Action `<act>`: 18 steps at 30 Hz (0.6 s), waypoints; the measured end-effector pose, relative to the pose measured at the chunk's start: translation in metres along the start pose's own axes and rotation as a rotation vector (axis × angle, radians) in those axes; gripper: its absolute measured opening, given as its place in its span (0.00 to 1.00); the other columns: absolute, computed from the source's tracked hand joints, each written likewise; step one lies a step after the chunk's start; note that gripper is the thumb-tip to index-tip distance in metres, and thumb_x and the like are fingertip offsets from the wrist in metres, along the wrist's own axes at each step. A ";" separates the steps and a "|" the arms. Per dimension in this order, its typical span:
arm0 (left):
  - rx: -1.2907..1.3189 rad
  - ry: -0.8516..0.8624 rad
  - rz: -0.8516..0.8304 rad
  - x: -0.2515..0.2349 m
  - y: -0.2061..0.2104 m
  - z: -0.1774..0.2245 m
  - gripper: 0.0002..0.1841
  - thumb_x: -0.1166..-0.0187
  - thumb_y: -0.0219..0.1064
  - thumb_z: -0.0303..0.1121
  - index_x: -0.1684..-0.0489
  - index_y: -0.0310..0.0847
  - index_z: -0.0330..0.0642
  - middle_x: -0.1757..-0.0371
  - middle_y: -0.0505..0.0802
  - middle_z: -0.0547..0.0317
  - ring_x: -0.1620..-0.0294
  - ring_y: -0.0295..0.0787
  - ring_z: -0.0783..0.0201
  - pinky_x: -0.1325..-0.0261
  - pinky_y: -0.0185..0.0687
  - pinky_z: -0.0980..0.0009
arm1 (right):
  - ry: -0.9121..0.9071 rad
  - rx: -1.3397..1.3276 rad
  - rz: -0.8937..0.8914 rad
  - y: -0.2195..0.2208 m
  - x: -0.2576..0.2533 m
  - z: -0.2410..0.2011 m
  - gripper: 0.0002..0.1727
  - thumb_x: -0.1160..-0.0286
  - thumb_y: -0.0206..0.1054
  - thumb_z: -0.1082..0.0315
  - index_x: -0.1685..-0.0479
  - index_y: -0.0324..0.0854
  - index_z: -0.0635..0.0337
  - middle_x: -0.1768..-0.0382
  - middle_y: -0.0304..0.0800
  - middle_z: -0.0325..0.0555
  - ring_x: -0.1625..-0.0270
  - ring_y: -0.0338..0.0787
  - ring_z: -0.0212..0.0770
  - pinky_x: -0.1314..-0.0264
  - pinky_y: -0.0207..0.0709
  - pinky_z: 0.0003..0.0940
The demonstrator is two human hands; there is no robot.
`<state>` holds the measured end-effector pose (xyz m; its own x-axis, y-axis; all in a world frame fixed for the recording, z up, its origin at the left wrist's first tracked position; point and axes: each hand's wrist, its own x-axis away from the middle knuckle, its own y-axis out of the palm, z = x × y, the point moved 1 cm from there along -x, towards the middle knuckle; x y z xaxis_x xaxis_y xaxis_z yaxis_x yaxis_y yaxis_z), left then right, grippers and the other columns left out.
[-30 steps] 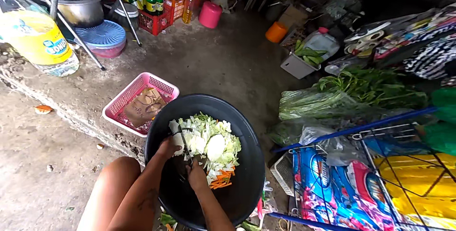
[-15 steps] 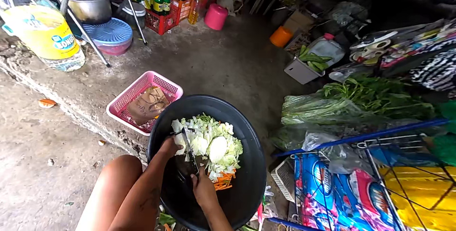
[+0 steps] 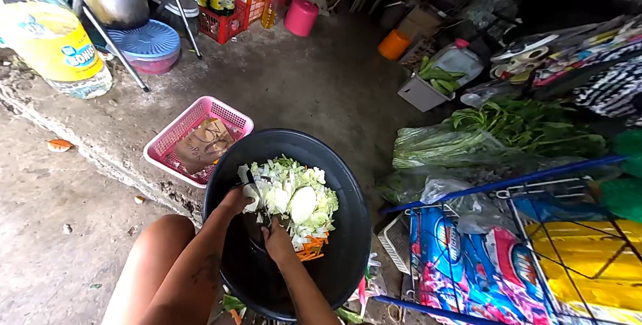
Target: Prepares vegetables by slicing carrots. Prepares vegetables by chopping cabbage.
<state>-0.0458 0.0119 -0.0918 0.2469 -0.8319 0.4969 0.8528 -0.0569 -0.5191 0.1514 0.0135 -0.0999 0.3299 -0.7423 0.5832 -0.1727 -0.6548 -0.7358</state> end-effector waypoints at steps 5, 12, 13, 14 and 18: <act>-0.018 0.024 0.015 0.006 0.003 0.005 0.31 0.18 0.72 0.42 0.22 0.73 0.29 0.25 0.82 0.31 0.20 0.76 0.39 0.15 0.66 0.43 | 0.039 -0.004 -0.010 -0.008 0.018 -0.011 0.29 0.06 0.51 0.47 0.17 0.65 0.56 0.38 0.90 0.60 0.33 0.91 0.59 0.32 0.82 0.60; -0.042 0.061 -0.008 0.002 0.002 0.000 0.33 0.18 0.72 0.40 0.18 0.69 0.30 0.23 0.81 0.32 0.18 0.75 0.41 0.14 0.65 0.45 | 0.117 0.109 -0.064 -0.033 0.070 -0.022 0.28 0.06 0.51 0.50 0.15 0.63 0.54 0.37 0.90 0.60 0.33 0.91 0.60 0.32 0.82 0.61; -0.047 0.059 -0.017 0.001 0.001 0.002 0.32 0.18 0.72 0.40 0.19 0.70 0.30 0.24 0.81 0.31 0.19 0.76 0.40 0.14 0.65 0.45 | 0.130 0.125 -0.057 -0.033 0.072 -0.023 0.28 0.05 0.50 0.50 0.15 0.63 0.54 0.37 0.90 0.60 0.34 0.91 0.61 0.34 0.83 0.61; -0.052 0.052 -0.027 0.002 -0.001 0.004 0.32 0.18 0.72 0.40 0.20 0.71 0.29 0.24 0.81 0.31 0.19 0.76 0.40 0.14 0.65 0.45 | 0.133 0.120 -0.055 -0.030 0.070 -0.024 0.28 0.05 0.50 0.50 0.15 0.62 0.54 0.38 0.90 0.60 0.35 0.92 0.61 0.34 0.84 0.61; -0.030 0.031 -0.061 0.001 -0.004 0.004 0.31 0.17 0.72 0.41 0.21 0.71 0.29 0.24 0.81 0.31 0.19 0.75 0.40 0.15 0.65 0.44 | 0.080 -0.025 -0.040 -0.002 0.027 -0.022 0.29 0.05 0.49 0.51 0.13 0.61 0.56 0.37 0.89 0.62 0.33 0.90 0.62 0.31 0.82 0.62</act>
<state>-0.0471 0.0136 -0.0868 0.1802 -0.8432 0.5065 0.8515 -0.1240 -0.5095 0.1404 -0.0088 -0.0750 0.2616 -0.7238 0.6385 -0.1847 -0.6868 -0.7029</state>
